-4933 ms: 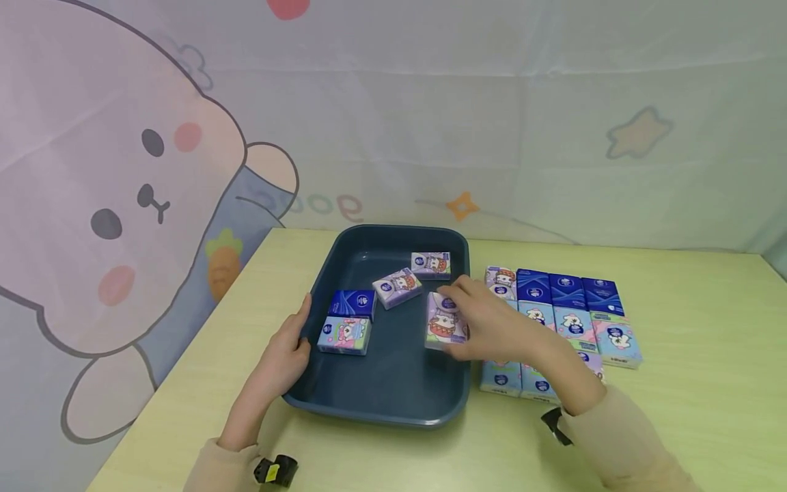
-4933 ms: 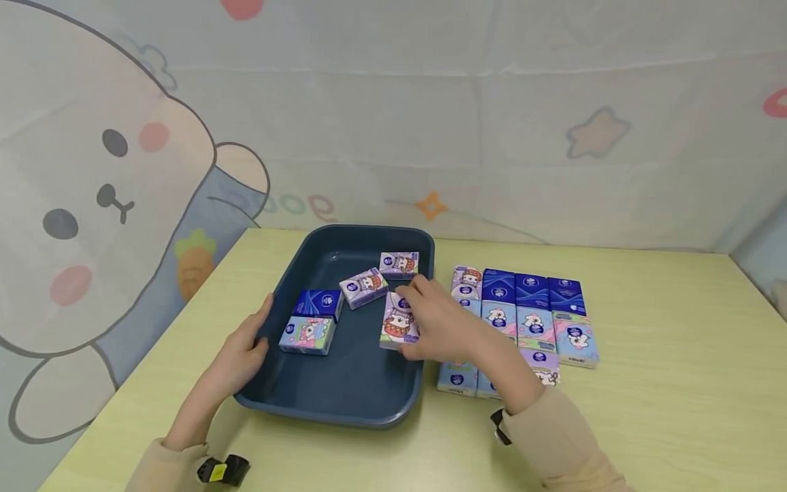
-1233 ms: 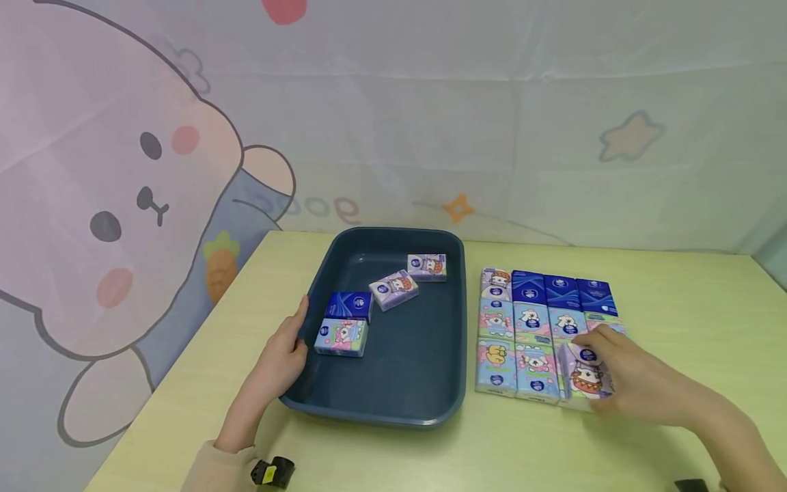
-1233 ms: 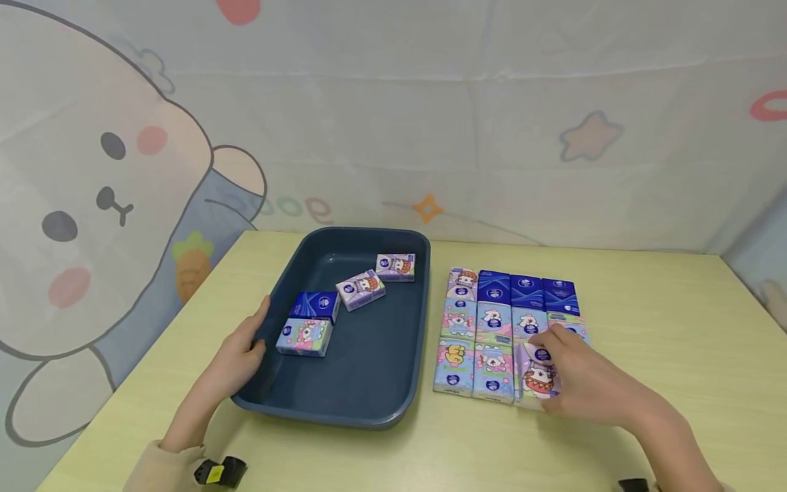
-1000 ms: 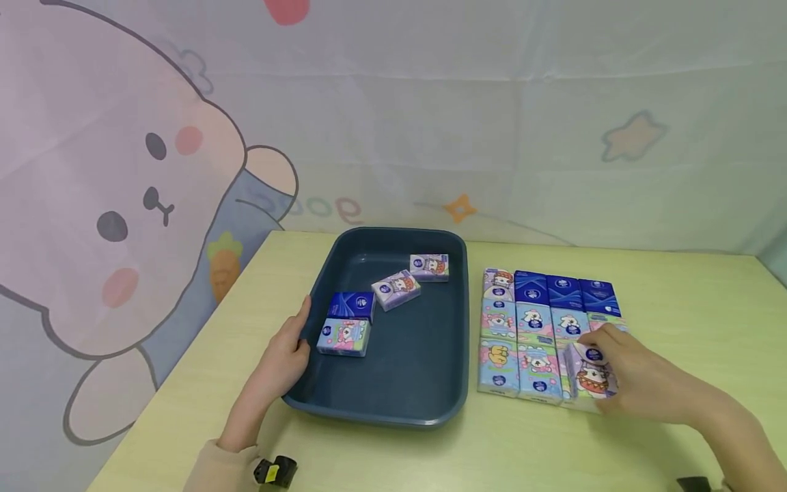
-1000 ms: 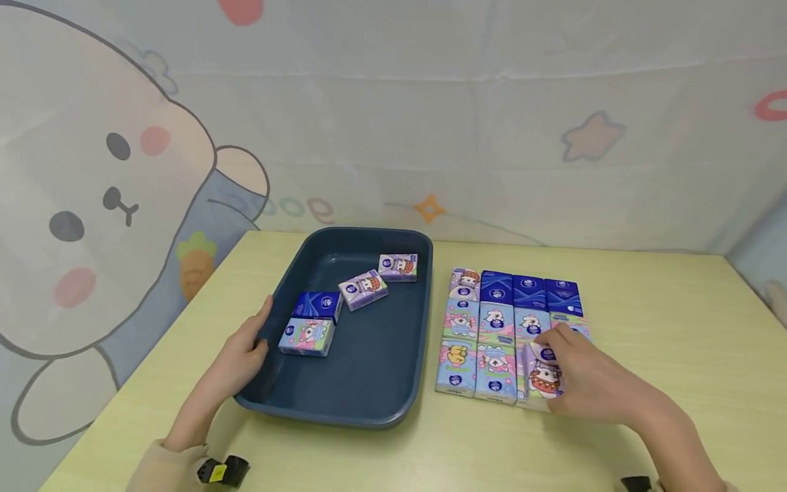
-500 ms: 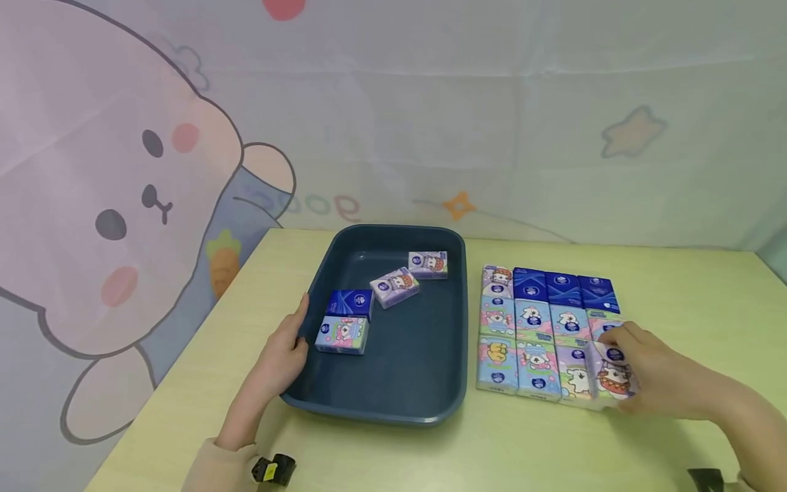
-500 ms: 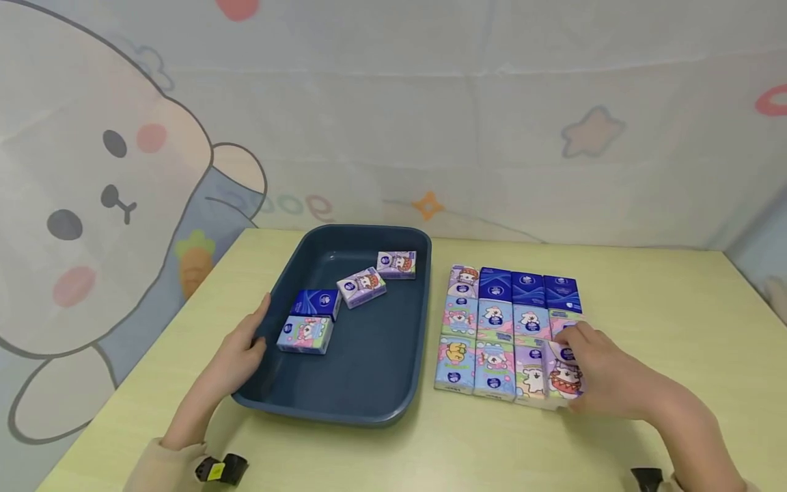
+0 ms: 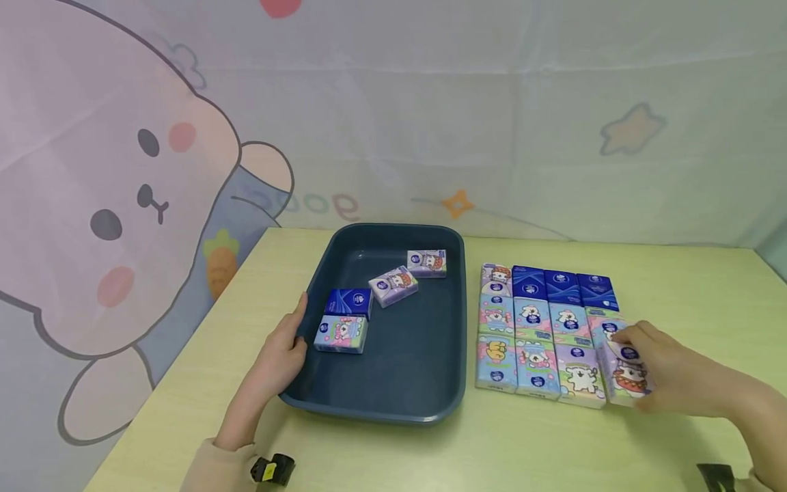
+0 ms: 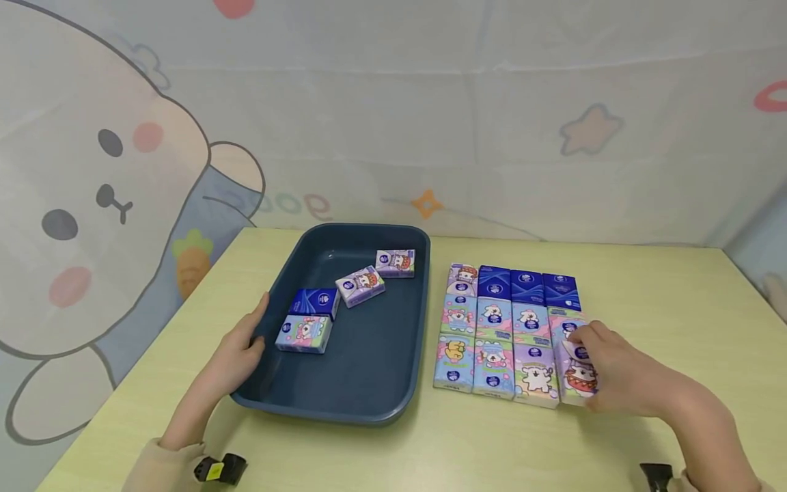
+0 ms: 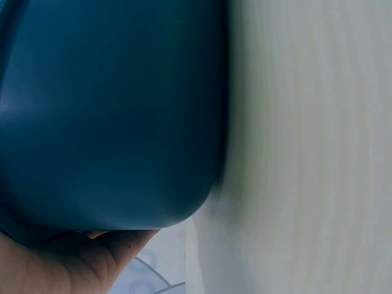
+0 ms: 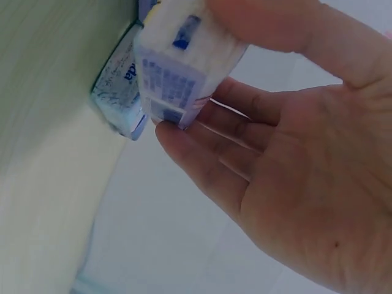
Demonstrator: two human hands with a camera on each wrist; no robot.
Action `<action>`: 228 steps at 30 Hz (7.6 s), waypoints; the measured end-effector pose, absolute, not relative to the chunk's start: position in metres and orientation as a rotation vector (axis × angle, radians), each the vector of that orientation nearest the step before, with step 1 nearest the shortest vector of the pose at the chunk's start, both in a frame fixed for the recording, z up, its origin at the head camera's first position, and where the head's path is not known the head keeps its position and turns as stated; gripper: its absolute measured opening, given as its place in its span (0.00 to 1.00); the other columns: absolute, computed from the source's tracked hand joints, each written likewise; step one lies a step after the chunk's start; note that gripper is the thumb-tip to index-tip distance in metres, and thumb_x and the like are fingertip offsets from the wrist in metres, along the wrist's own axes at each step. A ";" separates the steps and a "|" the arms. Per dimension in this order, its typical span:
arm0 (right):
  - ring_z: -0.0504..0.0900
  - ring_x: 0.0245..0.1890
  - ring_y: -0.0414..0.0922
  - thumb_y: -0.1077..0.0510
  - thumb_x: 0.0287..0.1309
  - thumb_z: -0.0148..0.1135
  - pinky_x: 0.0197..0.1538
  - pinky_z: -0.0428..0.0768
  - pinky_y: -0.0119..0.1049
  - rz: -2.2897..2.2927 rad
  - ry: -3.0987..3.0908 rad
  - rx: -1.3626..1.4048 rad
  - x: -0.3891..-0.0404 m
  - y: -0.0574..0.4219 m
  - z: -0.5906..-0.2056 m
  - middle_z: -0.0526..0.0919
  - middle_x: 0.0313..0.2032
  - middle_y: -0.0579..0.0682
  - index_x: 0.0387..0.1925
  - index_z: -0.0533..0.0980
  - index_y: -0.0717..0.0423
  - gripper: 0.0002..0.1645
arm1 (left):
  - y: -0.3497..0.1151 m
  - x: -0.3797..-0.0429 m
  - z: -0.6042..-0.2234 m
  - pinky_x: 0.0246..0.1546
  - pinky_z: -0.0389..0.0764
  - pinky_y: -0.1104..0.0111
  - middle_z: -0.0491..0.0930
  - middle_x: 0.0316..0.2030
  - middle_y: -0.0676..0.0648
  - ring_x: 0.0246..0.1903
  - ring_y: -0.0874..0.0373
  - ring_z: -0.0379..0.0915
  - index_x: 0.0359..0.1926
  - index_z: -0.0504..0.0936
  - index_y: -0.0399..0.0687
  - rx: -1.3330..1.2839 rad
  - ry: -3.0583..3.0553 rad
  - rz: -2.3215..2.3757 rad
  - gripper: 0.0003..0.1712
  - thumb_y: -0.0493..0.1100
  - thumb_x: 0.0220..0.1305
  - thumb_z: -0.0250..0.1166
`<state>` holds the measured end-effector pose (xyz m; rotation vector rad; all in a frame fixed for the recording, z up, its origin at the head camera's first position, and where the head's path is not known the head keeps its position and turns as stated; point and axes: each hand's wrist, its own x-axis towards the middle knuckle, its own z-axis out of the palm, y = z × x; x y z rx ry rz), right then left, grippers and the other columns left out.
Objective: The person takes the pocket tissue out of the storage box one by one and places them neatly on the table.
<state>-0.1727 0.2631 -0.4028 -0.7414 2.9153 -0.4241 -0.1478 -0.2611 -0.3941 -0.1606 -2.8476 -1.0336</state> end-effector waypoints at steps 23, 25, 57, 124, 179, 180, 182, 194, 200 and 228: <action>0.66 0.46 0.57 0.64 0.23 0.76 0.47 0.73 0.53 -0.345 2.927 -0.680 -0.174 0.256 -0.418 0.65 0.49 0.60 0.52 0.64 0.63 0.47 | -0.263 -0.149 -0.397 0.64 0.63 0.44 0.61 0.66 0.29 0.67 0.37 0.57 0.75 0.43 0.40 -0.155 -2.847 -1.039 0.39 0.26 0.64 0.43; 0.66 0.45 0.56 0.64 0.23 0.76 0.46 0.73 0.52 -0.341 2.927 -0.681 -0.174 0.256 -0.419 0.66 0.49 0.60 0.52 0.64 0.63 0.47 | -0.263 -0.149 -0.397 0.64 0.63 0.44 0.61 0.66 0.29 0.67 0.37 0.57 0.75 0.43 0.40 -0.153 -2.847 -1.037 0.39 0.26 0.64 0.43; 0.64 0.45 0.59 0.64 0.24 0.77 0.48 0.71 0.56 -0.328 2.946 -0.663 -0.174 0.249 -0.424 0.65 0.48 0.59 0.52 0.61 0.60 0.48 | -0.262 -0.147 -0.394 0.65 0.62 0.44 0.59 0.67 0.29 0.68 0.37 0.56 0.75 0.42 0.40 -0.131 -2.863 -1.064 0.39 0.26 0.65 0.43; 0.65 0.57 0.60 0.38 0.54 0.65 0.57 0.70 0.61 -0.733 2.895 -0.680 -0.174 0.190 -0.359 0.66 0.57 0.63 0.62 0.61 0.69 0.48 | -0.261 -0.148 -0.395 0.65 0.62 0.42 0.61 0.65 0.27 0.67 0.34 0.57 0.75 0.43 0.37 -0.158 -2.846 -1.029 0.39 0.25 0.64 0.43; 0.74 0.44 0.51 0.39 0.47 0.69 0.50 0.80 0.45 -0.986 2.882 -0.515 -0.251 0.001 -0.384 0.76 0.52 0.61 0.59 0.68 0.69 0.47 | -0.262 -0.147 -0.395 0.65 0.61 0.42 0.60 0.66 0.27 0.68 0.34 0.56 0.75 0.43 0.38 -0.170 -2.846 -1.027 0.39 0.26 0.64 0.44; 0.74 0.44 0.50 0.37 0.47 0.69 0.48 0.80 0.44 -0.975 2.888 -0.493 -0.252 -0.001 -0.384 0.77 0.52 0.61 0.59 0.68 0.68 0.49 | -0.262 -0.146 -0.394 0.65 0.61 0.42 0.60 0.66 0.27 0.68 0.34 0.56 0.75 0.43 0.38 -0.171 -2.845 -1.023 0.39 0.26 0.64 0.44; 0.75 0.42 0.50 0.35 0.46 0.69 0.45 0.80 0.43 -0.945 2.901 -0.457 -0.254 -0.006 -0.384 0.77 0.50 0.60 0.58 0.68 0.68 0.50 | -0.263 -0.146 -0.393 0.66 0.61 0.42 0.61 0.66 0.27 0.68 0.34 0.55 0.75 0.43 0.37 -0.175 -2.842 -1.012 0.39 0.26 0.64 0.44; 0.74 0.55 0.57 0.33 0.45 0.68 0.55 0.79 0.51 -0.715 2.985 -0.395 -0.266 -0.035 -0.398 0.73 0.57 0.66 0.60 0.66 0.71 0.55 | -0.259 -0.151 -0.399 0.66 0.60 0.43 0.61 0.66 0.27 0.68 0.35 0.55 0.75 0.44 0.37 -0.166 -2.837 -1.043 0.39 0.26 0.63 0.44; 0.74 0.54 0.56 0.34 0.47 0.67 0.53 0.79 0.50 -0.605 3.041 -0.399 -0.272 -0.043 -0.395 0.73 0.54 0.65 0.60 0.65 0.73 0.54 | -0.259 -0.151 -0.398 0.66 0.61 0.43 0.61 0.66 0.27 0.68 0.34 0.55 0.75 0.44 0.37 -0.165 -2.835 -1.026 0.39 0.26 0.63 0.44; 0.74 0.52 0.56 0.39 0.48 0.67 0.54 0.78 0.52 -0.415 2.960 -0.491 -0.275 -0.061 -0.385 0.77 0.51 0.63 0.50 0.77 0.65 0.38 | -0.265 -0.142 -0.399 0.64 0.63 0.44 0.59 0.67 0.29 0.69 0.35 0.55 0.75 0.43 0.40 -0.108 -2.858 -1.032 0.39 0.26 0.65 0.44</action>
